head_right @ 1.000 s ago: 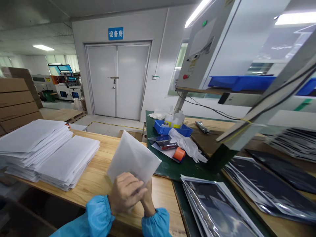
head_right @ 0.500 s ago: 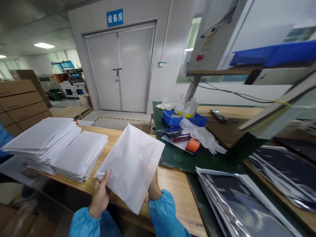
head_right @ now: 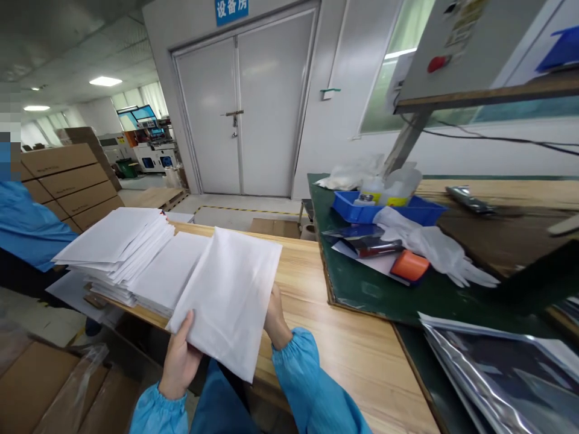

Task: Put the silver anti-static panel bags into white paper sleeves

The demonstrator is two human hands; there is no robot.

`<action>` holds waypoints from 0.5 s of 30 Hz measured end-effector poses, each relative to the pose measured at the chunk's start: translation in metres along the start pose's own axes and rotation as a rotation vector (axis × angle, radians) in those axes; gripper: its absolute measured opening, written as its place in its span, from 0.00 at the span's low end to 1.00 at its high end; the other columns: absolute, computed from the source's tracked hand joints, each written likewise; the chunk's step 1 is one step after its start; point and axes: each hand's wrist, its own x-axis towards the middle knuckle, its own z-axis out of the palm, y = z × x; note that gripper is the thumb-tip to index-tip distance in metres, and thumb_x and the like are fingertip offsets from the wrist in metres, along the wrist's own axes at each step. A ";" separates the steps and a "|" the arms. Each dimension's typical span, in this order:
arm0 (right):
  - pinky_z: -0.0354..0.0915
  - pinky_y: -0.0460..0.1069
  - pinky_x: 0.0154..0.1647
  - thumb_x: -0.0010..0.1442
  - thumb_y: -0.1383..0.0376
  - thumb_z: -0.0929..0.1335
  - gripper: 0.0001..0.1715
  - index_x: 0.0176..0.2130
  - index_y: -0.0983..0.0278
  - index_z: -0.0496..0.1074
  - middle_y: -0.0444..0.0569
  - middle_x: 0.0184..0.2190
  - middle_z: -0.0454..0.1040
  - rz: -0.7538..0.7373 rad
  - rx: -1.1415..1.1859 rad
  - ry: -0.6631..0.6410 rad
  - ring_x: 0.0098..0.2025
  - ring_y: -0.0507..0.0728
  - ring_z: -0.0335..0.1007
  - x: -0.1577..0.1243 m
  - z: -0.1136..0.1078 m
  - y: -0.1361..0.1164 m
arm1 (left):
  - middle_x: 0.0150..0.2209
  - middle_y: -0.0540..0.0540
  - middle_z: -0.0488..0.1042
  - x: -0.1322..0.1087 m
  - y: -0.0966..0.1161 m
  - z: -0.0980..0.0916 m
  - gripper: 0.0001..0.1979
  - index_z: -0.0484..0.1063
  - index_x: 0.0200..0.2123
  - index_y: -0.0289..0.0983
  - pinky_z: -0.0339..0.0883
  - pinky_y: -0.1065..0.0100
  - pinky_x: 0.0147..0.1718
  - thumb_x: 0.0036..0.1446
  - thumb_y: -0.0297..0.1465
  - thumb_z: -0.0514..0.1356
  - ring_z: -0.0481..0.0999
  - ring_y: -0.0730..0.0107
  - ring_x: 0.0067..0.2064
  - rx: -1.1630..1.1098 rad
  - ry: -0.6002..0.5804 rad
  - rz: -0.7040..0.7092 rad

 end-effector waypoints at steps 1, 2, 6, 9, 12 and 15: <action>0.66 0.50 0.24 0.43 0.50 0.71 0.19 0.23 0.64 0.71 0.49 0.22 0.75 0.059 0.026 -0.039 0.27 0.58 0.70 0.002 0.006 -0.002 | 0.48 0.46 0.77 0.003 0.004 -0.001 0.17 0.72 0.48 0.41 0.74 0.66 0.44 0.54 0.27 0.62 0.75 0.63 0.50 0.007 0.009 0.021; 0.66 0.49 0.23 0.44 0.50 0.70 0.19 0.22 0.64 0.70 0.49 0.22 0.75 0.125 0.065 -0.077 0.27 0.58 0.70 0.004 0.013 -0.004 | 0.48 0.47 0.77 0.007 0.010 -0.003 0.17 0.72 0.48 0.41 0.74 0.66 0.44 0.54 0.26 0.62 0.75 0.63 0.50 0.012 0.015 0.055; 0.68 0.47 0.22 0.49 0.48 0.69 0.23 0.30 0.66 0.72 0.52 0.28 0.77 0.235 0.229 -0.160 0.28 0.57 0.73 0.011 0.029 -0.012 | 0.44 0.47 0.79 0.036 0.048 0.000 0.15 0.74 0.46 0.40 0.73 0.68 0.45 0.55 0.24 0.61 0.76 0.66 0.49 0.025 0.026 0.205; 0.70 0.48 0.24 0.51 0.47 0.70 0.27 0.38 0.66 0.72 0.55 0.34 0.78 0.216 0.216 -0.158 0.30 0.58 0.76 0.010 0.027 -0.011 | 0.42 0.46 0.79 0.066 0.082 0.006 0.14 0.75 0.44 0.37 0.74 0.68 0.44 0.54 0.22 0.61 0.78 0.66 0.45 0.034 0.028 0.300; 0.71 0.49 0.24 0.50 0.47 0.70 0.27 0.37 0.67 0.73 0.57 0.35 0.78 0.218 0.138 -0.214 0.32 0.59 0.77 0.002 0.016 -0.001 | 0.39 0.45 0.80 0.096 0.108 0.000 0.14 0.74 0.44 0.36 0.75 0.68 0.41 0.54 0.20 0.60 0.79 0.69 0.38 0.075 0.040 0.271; 0.70 0.48 0.23 0.50 0.48 0.70 0.25 0.35 0.67 0.74 0.56 0.34 0.78 0.252 0.045 -0.251 0.32 0.60 0.78 -0.008 0.002 0.015 | 0.36 0.47 0.80 0.118 0.123 -0.021 0.16 0.73 0.45 0.37 0.76 0.72 0.32 0.54 0.18 0.59 0.79 0.73 0.31 0.163 0.046 0.192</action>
